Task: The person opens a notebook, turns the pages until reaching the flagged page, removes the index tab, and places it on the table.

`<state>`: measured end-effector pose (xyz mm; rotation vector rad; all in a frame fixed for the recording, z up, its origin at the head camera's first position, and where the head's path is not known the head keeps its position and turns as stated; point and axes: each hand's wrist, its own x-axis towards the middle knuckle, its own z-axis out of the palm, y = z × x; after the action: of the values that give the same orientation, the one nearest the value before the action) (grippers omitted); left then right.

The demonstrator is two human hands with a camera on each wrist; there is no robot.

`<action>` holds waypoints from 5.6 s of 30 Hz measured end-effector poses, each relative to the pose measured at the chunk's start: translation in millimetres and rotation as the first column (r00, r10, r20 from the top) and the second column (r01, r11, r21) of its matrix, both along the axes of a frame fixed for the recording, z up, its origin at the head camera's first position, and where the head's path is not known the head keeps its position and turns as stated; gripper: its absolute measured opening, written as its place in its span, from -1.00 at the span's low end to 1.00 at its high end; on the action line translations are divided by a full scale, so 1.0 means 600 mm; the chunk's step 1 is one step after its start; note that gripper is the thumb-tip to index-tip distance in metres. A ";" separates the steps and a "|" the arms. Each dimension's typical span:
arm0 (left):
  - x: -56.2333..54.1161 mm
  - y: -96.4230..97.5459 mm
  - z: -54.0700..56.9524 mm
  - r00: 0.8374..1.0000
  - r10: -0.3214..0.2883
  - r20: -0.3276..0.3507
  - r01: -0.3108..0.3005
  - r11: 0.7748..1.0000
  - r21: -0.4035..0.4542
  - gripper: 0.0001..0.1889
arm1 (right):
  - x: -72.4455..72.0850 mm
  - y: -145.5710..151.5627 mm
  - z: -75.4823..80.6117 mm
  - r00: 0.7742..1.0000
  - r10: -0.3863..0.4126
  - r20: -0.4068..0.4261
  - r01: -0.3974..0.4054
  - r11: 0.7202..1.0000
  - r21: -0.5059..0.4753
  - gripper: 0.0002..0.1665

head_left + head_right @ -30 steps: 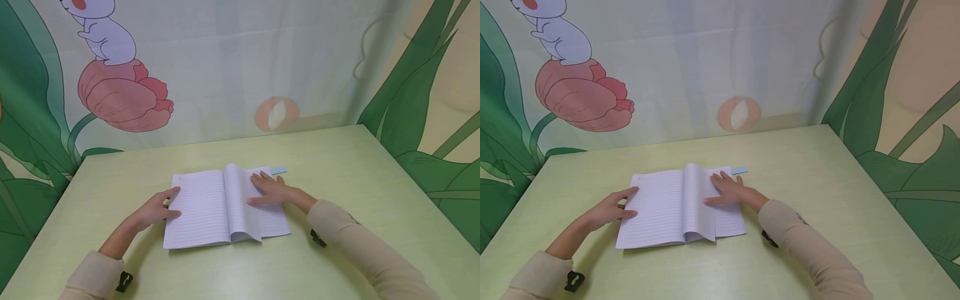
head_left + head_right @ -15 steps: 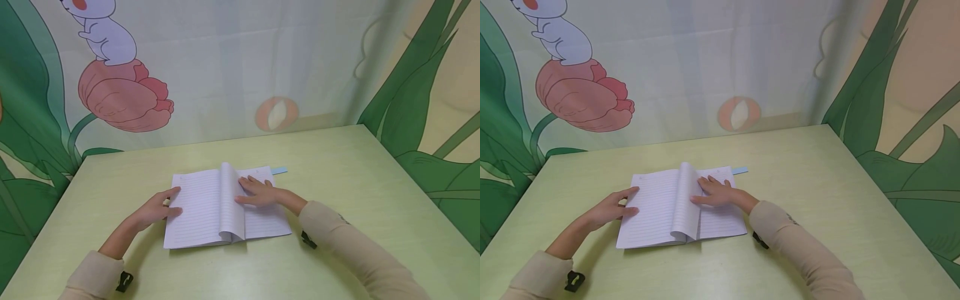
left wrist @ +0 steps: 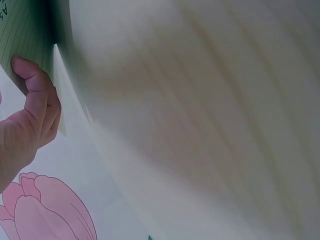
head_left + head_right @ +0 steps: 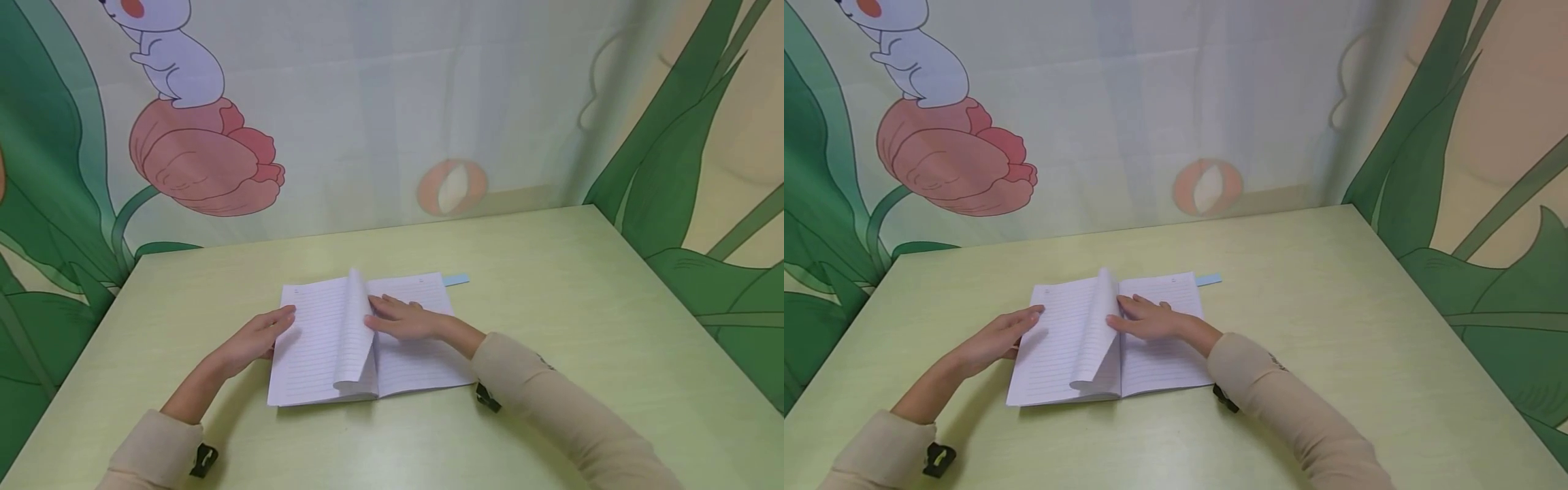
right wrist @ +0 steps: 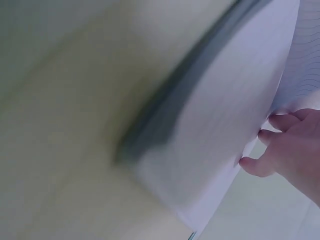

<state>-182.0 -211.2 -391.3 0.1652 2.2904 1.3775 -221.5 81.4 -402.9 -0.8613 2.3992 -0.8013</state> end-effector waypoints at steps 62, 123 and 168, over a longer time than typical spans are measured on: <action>0.001 0.000 -0.006 0.994 -0.008 -0.109 0.008 1.000 -0.002 -0.04 | -0.024 0.114 -0.016 0.981 -0.016 -0.192 0.053 0.980 0.192 -0.03; 0.004 0.008 0.004 0.993 0.009 -0.121 -0.020 0.996 -0.091 -0.02 | -0.025 0.087 0.002 0.976 -0.152 0.156 0.179 0.967 -0.179 -0.15; 0.001 0.002 -0.002 0.994 0.023 -0.105 -0.027 0.999 -0.041 -0.05 | 0.018 -0.023 -0.001 0.995 0.103 0.006 -0.103 0.995 0.008 -0.28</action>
<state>-181.5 -210.1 -392.7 0.2001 2.4138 1.3610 -211.0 67.5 -403.6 -0.9697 2.3309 -0.7520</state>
